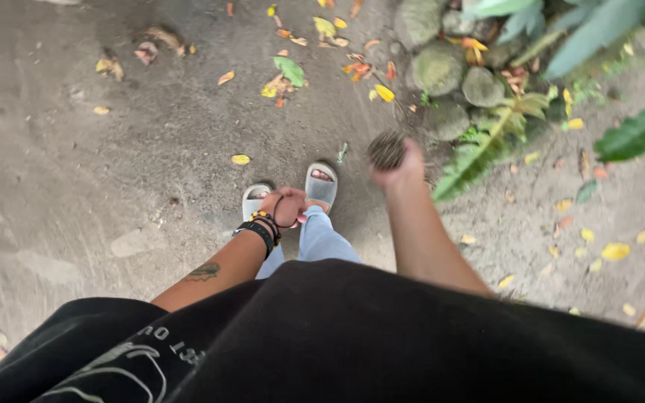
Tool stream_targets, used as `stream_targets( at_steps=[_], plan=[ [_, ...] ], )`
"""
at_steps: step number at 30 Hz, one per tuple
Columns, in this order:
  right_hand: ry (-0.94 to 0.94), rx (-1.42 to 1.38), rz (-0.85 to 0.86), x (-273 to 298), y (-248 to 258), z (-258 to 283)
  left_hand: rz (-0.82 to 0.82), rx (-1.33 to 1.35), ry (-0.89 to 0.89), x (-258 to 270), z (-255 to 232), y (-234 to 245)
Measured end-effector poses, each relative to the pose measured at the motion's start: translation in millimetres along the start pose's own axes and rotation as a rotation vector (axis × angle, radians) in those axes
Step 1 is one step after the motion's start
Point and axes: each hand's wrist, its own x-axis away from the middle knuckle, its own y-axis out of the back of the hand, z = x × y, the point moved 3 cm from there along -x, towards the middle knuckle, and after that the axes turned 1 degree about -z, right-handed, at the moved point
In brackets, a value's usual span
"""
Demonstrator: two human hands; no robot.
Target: The person sweeps dry leaves and debris from a dirt and concrete outdoor area using a hand broom, moving around various potted plants and garden features.
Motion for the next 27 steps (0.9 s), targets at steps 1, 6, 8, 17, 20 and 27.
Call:
stream_targets(
  at_steps=[1, 6, 8, 17, 20, 27],
  plan=[
    [-0.028, -0.026, 0.001, -29.1, -16.6, 14.2, -0.017, 0.035, -0.013, 1.2, 2.5, -0.8],
    [-0.137, 0.031, 0.074, -110.7, -201.6, 5.0, -0.12, 0.215, -0.008, 9.3, 26.1, 18.7],
    [-0.254, 0.111, 0.277, -94.3, -260.5, -7.3, -0.206, 0.303, 0.036, 15.7, 40.8, 31.8],
    [-0.342, 1.242, 0.58, 57.4, -61.4, -148.7, -0.533, 0.22, -0.021, 64.5, 128.1, 51.4],
    [-0.95, 1.289, 0.6, 73.4, 42.7, -196.4, -0.738, -0.168, 0.105, 71.3, 149.8, 55.7],
    [-0.968, 1.426, 0.302, -30.7, 6.3, -179.1, -0.483, 0.163, 0.107, 69.4, 127.5, 33.6]
  ],
)
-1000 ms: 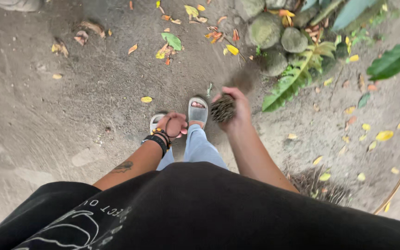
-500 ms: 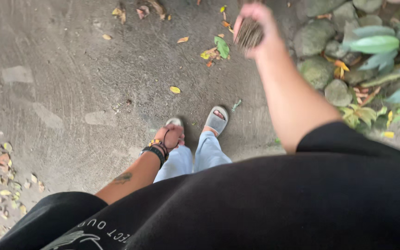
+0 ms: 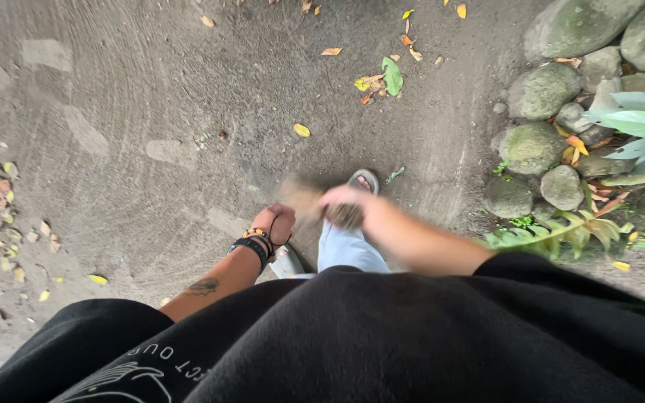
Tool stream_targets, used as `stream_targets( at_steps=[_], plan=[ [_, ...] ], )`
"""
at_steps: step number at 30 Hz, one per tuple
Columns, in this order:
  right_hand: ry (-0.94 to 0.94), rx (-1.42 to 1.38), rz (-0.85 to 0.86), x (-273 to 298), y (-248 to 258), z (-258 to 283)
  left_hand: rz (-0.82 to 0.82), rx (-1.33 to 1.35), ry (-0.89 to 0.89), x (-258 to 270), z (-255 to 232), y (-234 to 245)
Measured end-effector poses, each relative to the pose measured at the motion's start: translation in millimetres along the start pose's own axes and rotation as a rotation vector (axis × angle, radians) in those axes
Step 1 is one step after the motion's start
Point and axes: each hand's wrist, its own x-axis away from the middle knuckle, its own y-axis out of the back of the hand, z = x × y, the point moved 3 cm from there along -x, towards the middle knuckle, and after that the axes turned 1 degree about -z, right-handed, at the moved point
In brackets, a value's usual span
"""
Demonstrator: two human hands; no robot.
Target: The person sweeps dry leaves and debris from a dirt and concrete outdoor area using a hand broom, moving around various potted plants and garden features.
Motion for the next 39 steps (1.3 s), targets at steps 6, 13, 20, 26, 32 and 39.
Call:
stream_targets(
  at_steps=[6, 13, 20, 26, 32, 39],
  plan=[
    [0.124, 0.016, -0.216, 153.1, 69.8, 192.7, -0.015, -0.401, -0.208, -6.9, 20.5, -14.6],
    [0.672, 0.539, -0.337, 98.0, -32.7, 80.4, -0.101, -0.174, -0.148, -10.3, 78.3, 12.9],
    [0.569, 0.299, 0.394, 10.7, -84.2, -34.5, -0.282, -0.478, -0.257, -16.9, 29.8, 49.6],
    [0.103, -0.041, 0.026, 42.2, -14.0, 201.4, -0.148, 0.059, -0.074, -8.3, -18.0, 33.3],
    [0.593, 0.299, -0.501, 142.4, -22.3, 249.6, -0.099, -0.372, -0.407, -65.5, 25.9, 47.0],
    [0.477, 0.397, -0.243, 32.7, -152.2, 123.2, -0.151, -0.354, -0.237, -141.9, 25.3, 156.7]
  ],
)
